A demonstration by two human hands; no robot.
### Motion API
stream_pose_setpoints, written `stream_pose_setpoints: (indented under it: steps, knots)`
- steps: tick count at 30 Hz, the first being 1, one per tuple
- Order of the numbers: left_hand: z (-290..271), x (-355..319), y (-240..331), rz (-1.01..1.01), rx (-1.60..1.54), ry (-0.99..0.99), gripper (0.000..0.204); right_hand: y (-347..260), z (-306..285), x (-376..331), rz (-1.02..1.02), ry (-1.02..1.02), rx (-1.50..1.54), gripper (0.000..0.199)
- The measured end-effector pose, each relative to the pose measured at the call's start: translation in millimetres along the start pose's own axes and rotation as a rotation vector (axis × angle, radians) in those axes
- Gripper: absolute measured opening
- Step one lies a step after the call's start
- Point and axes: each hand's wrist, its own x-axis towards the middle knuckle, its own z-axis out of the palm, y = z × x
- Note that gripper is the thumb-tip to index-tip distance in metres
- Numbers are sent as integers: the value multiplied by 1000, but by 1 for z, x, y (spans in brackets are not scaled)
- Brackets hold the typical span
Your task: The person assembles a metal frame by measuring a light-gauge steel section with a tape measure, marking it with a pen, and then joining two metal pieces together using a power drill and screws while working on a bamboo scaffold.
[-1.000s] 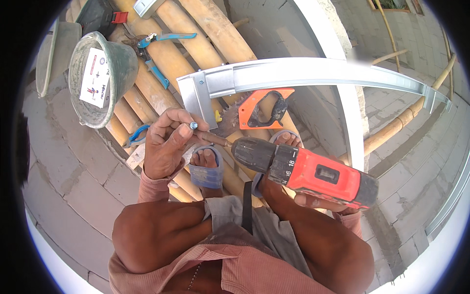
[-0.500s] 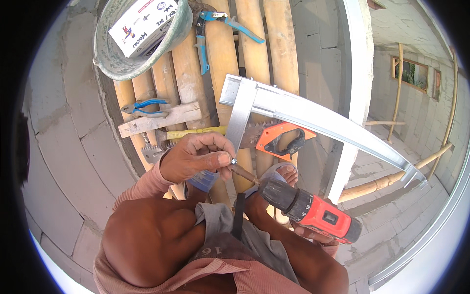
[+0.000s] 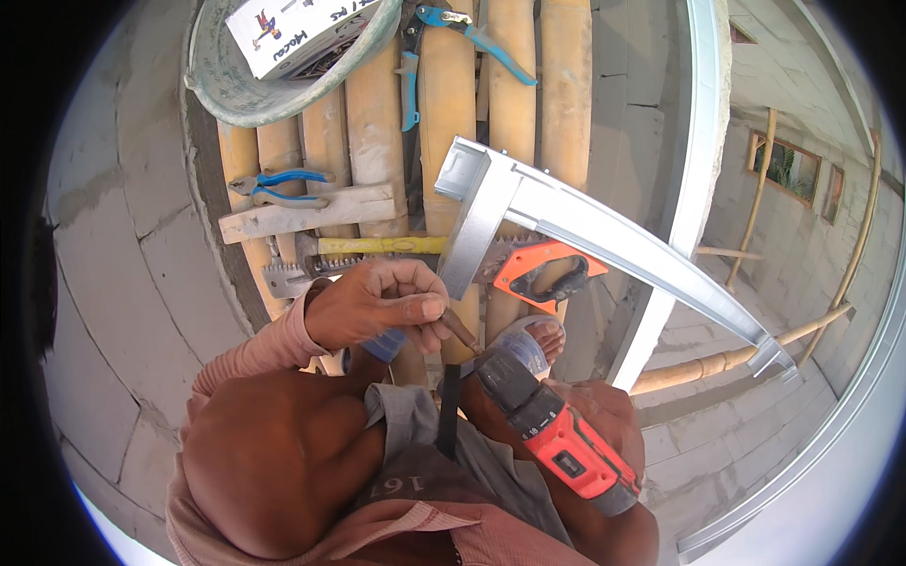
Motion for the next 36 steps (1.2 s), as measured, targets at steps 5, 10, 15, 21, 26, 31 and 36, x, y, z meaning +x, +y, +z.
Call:
stream_pose_setpoints:
  steps: [5, 10, 15, 21, 26, 31, 36]
  knots:
    - [-1, -2, 2, -6, -109, 10, 30, 2, 5, 0, -50, 43, 102, 46]
    - [15, -5, 18, 195, -1, 7, 44, 12, 8, -8, 86, 73, 419, 46]
    - [-29, 1, -25, 504, 52, 282, 62, 33, 15, -25, 316, 154, 1198, 46]
    - [-10, 53, -46, 253, 432, 418, 116, 47, 25, -26, 552, 298, 1082, 53]
    - [-24, 70, -42, 200, 533, 407, 115, 66, 21, -18, 530, -12, 623, 44]
    - [-26, 72, -39, 160, 539, 354, 102, 55, 14, 14, 373, 6, 528, 51]
    - [-25, 69, -34, 117, 507, 376, 79, 52, 10, 28, 284, 107, 625, 57]
